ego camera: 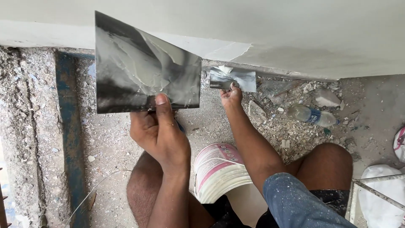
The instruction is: Applying wall putty to surface corners and smoothing it with hand trowels.
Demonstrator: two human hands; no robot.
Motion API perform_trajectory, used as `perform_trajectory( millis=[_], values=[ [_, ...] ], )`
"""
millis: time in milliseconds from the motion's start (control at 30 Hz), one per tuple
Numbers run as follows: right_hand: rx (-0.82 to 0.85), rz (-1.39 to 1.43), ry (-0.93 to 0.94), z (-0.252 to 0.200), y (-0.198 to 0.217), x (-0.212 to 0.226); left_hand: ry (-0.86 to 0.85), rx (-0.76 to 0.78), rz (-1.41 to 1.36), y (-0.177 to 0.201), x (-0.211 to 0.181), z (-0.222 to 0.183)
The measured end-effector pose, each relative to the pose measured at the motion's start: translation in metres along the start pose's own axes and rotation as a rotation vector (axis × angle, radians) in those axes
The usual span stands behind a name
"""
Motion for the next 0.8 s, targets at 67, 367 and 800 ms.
perform_trajectory(
  millis=[67, 367, 800],
  values=[
    [0.022, -0.022, 0.013, 0.014, -0.004, 0.000, 0.040, 0.003, -0.004, -0.003, 0.001, -0.002],
    [0.075, -0.032, 0.095, 0.006, -0.045, 0.031, 0.102, 0.008, 0.002, -0.011, 0.007, -0.001],
    [0.305, -0.115, 0.169, -0.126, -0.119, 0.111, 0.067, -0.019, 0.203, -0.012, 0.019, 0.003]
  ],
)
Point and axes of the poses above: each hand's wrist, its own z-axis towards the middle knuckle, its own y-axis out of the back of the hand, x = y × z, the point moved 9 cm from there along z, towards the middle knuckle, and after that the axes turned 3 degrees about -y, right-handed, at the moved point
